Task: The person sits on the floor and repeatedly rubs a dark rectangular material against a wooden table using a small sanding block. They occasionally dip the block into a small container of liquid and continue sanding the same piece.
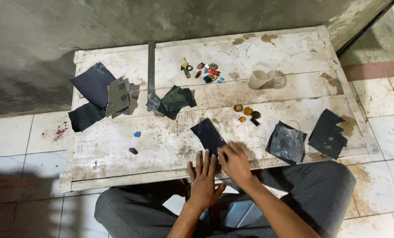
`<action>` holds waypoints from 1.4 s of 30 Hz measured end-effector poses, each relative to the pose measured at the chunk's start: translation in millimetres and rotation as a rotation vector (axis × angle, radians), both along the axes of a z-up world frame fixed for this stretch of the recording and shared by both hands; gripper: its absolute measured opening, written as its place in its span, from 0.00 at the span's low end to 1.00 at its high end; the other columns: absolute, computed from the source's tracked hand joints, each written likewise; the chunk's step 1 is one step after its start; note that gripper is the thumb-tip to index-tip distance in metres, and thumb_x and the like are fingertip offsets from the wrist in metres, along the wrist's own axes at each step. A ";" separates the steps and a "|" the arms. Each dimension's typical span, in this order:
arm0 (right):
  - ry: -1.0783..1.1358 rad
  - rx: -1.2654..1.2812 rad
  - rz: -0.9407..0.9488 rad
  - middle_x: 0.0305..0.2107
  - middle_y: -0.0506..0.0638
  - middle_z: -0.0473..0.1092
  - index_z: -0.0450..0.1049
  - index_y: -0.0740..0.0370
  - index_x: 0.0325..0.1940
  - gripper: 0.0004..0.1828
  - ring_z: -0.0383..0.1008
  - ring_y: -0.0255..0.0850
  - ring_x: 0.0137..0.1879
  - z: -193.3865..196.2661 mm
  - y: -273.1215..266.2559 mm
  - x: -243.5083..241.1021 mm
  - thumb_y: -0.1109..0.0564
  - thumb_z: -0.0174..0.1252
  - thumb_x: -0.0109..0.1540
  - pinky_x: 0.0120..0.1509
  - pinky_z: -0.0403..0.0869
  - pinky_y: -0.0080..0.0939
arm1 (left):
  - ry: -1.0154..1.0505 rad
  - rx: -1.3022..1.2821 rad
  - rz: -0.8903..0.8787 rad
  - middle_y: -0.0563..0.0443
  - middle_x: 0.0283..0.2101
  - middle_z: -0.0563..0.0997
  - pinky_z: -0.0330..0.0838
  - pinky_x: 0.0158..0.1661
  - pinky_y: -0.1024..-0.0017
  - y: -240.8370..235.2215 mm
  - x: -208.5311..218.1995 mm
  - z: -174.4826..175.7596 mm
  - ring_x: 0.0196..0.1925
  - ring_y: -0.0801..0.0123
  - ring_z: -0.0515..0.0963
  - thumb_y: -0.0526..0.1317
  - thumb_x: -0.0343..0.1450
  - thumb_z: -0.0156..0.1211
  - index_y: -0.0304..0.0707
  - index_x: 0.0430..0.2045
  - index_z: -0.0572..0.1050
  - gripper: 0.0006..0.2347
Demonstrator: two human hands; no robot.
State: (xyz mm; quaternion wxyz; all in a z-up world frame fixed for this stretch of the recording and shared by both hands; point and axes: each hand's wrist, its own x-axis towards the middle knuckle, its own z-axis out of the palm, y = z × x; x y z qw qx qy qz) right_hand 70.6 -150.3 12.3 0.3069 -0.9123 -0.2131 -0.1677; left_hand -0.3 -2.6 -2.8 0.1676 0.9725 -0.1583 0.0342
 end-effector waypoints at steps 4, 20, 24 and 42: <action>0.053 0.005 0.000 0.30 0.48 0.68 0.75 0.61 0.35 0.06 0.72 0.46 0.37 -19.4 -6.3 0.5 0.58 0.55 0.63 0.48 0.71 0.45 | -0.247 0.321 0.058 0.42 0.77 0.38 0.31 0.66 0.41 -1.7 -6.0 -14.6 0.78 0.45 0.33 0.71 0.61 0.55 0.41 0.72 0.44 0.50; 0.077 -0.082 -0.059 0.34 0.50 0.71 0.77 0.59 0.40 0.06 0.73 0.44 0.42 -23.7 -0.1 12.2 0.57 0.56 0.62 0.56 0.70 0.46 | 0.046 -0.046 -0.039 0.41 0.75 0.37 0.24 0.62 0.35 2.5 -4.5 -3.4 0.75 0.44 0.29 0.57 0.68 0.59 0.37 0.71 0.44 0.42; 0.017 -0.008 -0.013 0.29 0.50 0.68 0.75 0.59 0.33 0.05 0.71 0.52 0.40 -15.0 -9.0 -0.6 0.58 0.54 0.61 0.52 0.66 0.50 | 0.059 -0.042 -0.026 0.39 0.75 0.41 0.31 0.62 0.33 0.1 -0.4 -1.8 0.75 0.42 0.35 0.56 0.62 0.65 0.37 0.68 0.51 0.42; 0.003 -0.074 -0.016 0.31 0.48 0.66 0.76 0.57 0.38 0.07 0.70 0.48 0.39 -8.0 -5.2 -5.8 0.56 0.53 0.63 0.50 0.66 0.47 | 0.126 -0.102 -0.056 0.44 0.76 0.35 0.25 0.63 0.36 5.9 -4.5 6.3 0.76 0.46 0.29 0.53 0.69 0.62 0.41 0.72 0.41 0.42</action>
